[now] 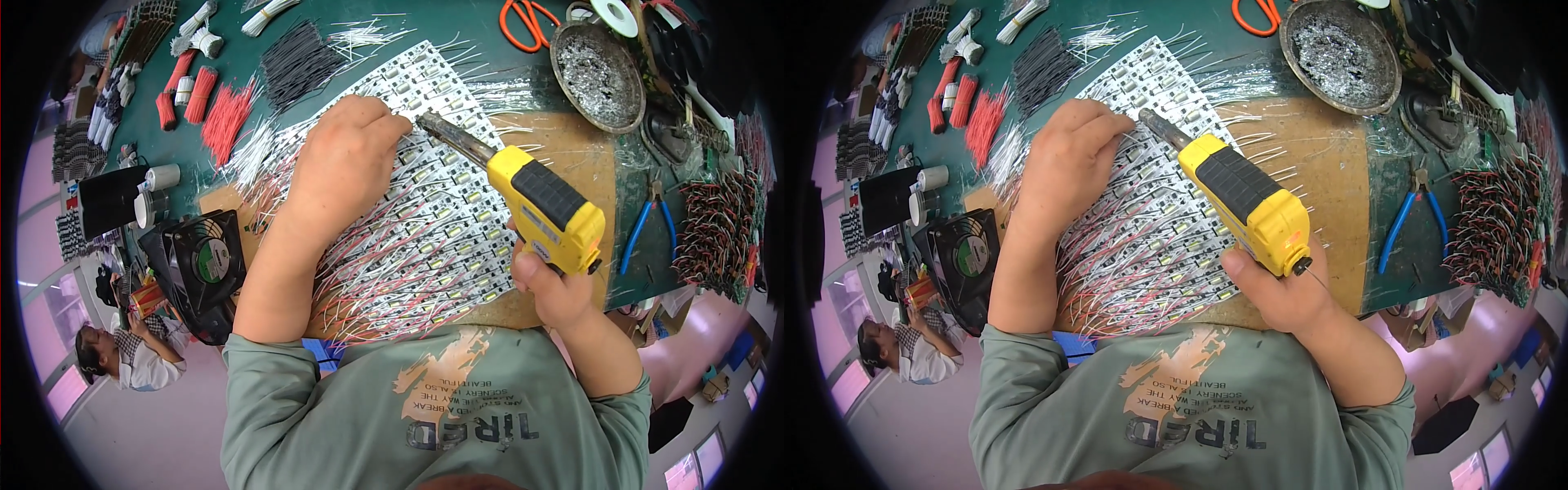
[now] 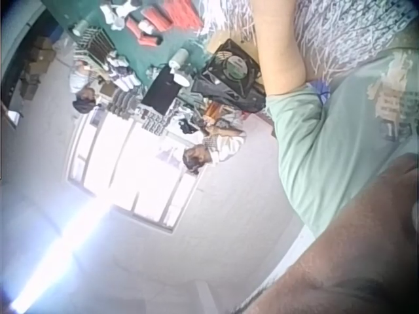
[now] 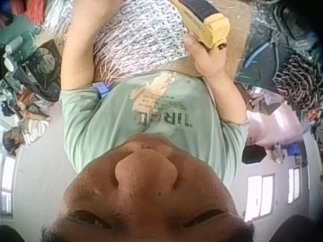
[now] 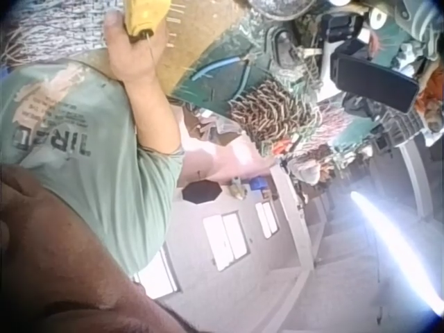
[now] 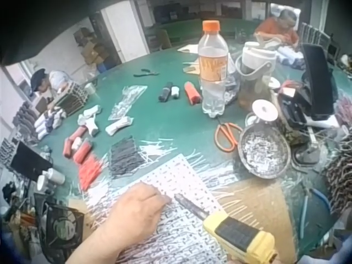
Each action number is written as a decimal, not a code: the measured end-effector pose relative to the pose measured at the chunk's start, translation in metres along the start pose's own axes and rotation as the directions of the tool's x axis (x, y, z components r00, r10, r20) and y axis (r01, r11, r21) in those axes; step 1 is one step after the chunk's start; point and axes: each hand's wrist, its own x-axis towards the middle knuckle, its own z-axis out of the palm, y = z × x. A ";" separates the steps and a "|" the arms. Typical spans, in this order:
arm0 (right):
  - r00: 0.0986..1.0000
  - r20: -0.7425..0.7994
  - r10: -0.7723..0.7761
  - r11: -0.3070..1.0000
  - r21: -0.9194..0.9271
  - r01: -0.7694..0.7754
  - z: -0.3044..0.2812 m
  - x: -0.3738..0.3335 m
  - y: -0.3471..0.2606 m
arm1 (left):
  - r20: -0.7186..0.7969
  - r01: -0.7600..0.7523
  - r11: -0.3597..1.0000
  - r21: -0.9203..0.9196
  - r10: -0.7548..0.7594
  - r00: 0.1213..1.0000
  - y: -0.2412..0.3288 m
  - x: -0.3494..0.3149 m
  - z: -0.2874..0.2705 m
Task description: The person solders electrical wires onto a circuit board panel by positioning the wires by hand and applying a soldering tool.
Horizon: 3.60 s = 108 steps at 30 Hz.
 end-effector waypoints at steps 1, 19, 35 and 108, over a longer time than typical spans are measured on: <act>0.999 0.036 0.033 0.998 0.055 -0.035 -0.002 -0.001 -0.001 | 0.009 0.003 1.000 -0.001 -0.003 1.000 0.000 0.000 0.000; 1.000 -0.011 0.006 1.000 0.003 -0.006 0.004 0.001 -0.004 | 0.001 0.006 1.000 -0.013 -0.006 1.000 0.001 0.001 -0.001; 1.000 -0.016 0.009 0.997 0.071 -0.008 0.000 -0.003 0.001 | 0.005 -0.002 1.000 0.016 0.002 1.000 0.003 0.000 -0.001; 1.000 -0.028 -0.005 0.986 -0.166 0.000 -0.003 -0.021 0.005 | -0.005 0.050 0.998 -0.034 -0.050 0.999 0.026 -0.014 0.003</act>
